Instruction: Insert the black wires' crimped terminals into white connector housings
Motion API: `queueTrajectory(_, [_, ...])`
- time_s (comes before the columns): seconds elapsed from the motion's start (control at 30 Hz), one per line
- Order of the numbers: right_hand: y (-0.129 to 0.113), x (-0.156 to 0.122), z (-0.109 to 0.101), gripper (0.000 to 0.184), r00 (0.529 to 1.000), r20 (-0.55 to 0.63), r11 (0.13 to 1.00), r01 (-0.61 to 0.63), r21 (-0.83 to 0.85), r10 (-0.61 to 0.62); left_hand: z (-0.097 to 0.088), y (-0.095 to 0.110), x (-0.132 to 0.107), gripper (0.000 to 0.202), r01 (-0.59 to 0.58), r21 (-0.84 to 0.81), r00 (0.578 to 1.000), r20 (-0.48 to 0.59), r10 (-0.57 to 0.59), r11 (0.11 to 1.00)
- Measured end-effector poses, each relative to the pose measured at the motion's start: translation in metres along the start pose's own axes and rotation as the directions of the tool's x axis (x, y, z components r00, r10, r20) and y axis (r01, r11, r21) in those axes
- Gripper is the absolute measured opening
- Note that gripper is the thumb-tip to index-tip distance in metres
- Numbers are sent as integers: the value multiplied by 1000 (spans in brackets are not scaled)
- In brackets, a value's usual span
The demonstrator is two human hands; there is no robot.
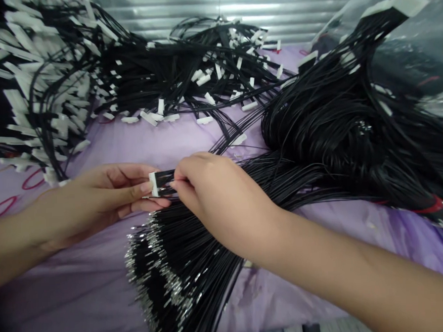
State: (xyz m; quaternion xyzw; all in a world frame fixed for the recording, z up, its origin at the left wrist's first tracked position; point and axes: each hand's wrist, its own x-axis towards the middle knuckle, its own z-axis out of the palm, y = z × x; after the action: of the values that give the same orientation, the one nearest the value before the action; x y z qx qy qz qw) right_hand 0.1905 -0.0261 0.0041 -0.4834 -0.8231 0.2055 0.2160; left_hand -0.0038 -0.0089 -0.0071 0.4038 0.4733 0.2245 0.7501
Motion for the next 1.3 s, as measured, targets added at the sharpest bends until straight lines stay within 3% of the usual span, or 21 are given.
queueTrajectory(0.27, [2, -1, 6, 14, 1000, -25, 1000, -17, -1, 17, 2, -4, -2, 10, -42, 43, 999, -12, 42, 998])
queueTrajectory(0.73, [-6, 3, 19, 19, 995, 30, 995, -93, -24, 94, 7, -4, -1, 12, -52, 72, 994, -94, 59, 996])
queueTrajectory(0.87, [-6, -1, 11, 17, 1000, 26, 994, 4, -111, -1, 7, -5, -1, 11, -85, 75, 991, -95, 92, 994])
queueTrajectory(1.0, [-7, -6, -5, 20, 965, -141, 913, 152, -378, -220, 8, 2, -3, 13, -150, 80, 979, -128, 159, 985])
queueTrajectory(1.07, [-7, -8, -7, 23, 960, -96, 881, 199, -428, -263, 9, 9, -7, 19, -170, 207, 966, -161, 205, 963])
queueTrajectory(1.17, [-6, -9, 0, 21, 967, 93, 872, 255, -418, -238, 8, 17, -11, 22, -223, 435, 928, -181, 327, 873])
queueTrajectory(1.3, [-4, -11, 9, 21, 971, 185, 904, 212, -371, -152, 6, 17, -8, 23, -198, 463, 932, -183, 312, 864])
